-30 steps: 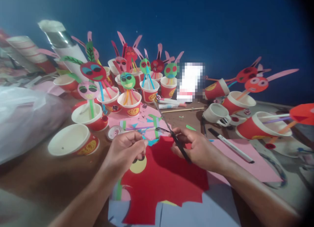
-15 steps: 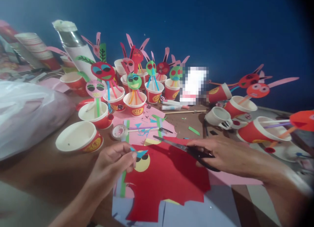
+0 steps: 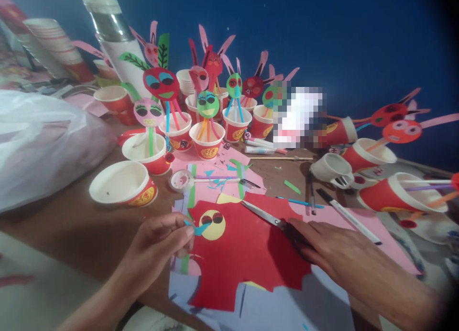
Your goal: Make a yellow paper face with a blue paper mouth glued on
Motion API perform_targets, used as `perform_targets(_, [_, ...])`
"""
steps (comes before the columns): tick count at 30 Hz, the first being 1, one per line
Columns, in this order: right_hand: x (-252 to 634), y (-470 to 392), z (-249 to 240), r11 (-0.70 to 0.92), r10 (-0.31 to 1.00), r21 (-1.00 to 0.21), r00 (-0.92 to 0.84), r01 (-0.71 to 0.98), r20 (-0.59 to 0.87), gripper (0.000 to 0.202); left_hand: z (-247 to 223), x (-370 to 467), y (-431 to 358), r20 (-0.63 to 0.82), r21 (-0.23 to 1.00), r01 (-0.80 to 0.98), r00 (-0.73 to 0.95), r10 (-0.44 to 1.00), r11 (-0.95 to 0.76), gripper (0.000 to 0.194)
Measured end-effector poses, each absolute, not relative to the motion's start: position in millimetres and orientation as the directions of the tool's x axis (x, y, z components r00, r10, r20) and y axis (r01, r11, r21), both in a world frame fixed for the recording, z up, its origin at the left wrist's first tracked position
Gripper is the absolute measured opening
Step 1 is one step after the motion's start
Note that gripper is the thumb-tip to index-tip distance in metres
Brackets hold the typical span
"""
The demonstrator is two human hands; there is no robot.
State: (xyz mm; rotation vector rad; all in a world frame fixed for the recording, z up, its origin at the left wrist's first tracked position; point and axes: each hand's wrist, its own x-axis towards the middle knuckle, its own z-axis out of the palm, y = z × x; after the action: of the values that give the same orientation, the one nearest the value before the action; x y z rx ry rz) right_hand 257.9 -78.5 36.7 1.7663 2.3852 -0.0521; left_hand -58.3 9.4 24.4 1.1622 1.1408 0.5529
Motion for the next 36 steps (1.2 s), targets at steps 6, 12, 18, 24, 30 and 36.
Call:
perform_targets(6, [241,-73,55,0.369,0.922,-0.002,-0.366,0.929,0.126,0.034,25,-50,8,-0.464,0.88,0.29,0.356,0.811,0.376,0.028])
perform_targets(12, [187,-33,54,0.045,0.978,-0.729,-0.178,0.683,-0.106,0.013,35,-35,-1,-0.468,0.872,0.324,0.337,0.817,0.366,0.028])
perform_targets(18, [158,-17,37,-0.2,0.934,-0.889,-0.195,0.411,-0.3,0.017,29,-34,0,-0.45,0.887,0.283,0.359,0.818,0.365,0.024])
perform_targets(24, [155,-13,31,-0.191,0.93,-0.868,-0.197,0.459,-0.309,0.015,17,-42,4,-0.36,0.922,0.303,0.436,0.825,0.242,0.018])
perform_targets(30, [160,-10,24,-0.182,0.896,-0.785,-0.229,0.593,-0.381,0.014,16,-65,1,0.275,0.755,0.499,0.348,0.896,-0.426,0.009])
perform_targets(36, [156,-9,24,-0.093,0.911,-0.706,-0.227,0.702,-0.346,0.014,9,-63,-4,0.421,0.692,0.292,0.58,0.698,-0.66,0.014])
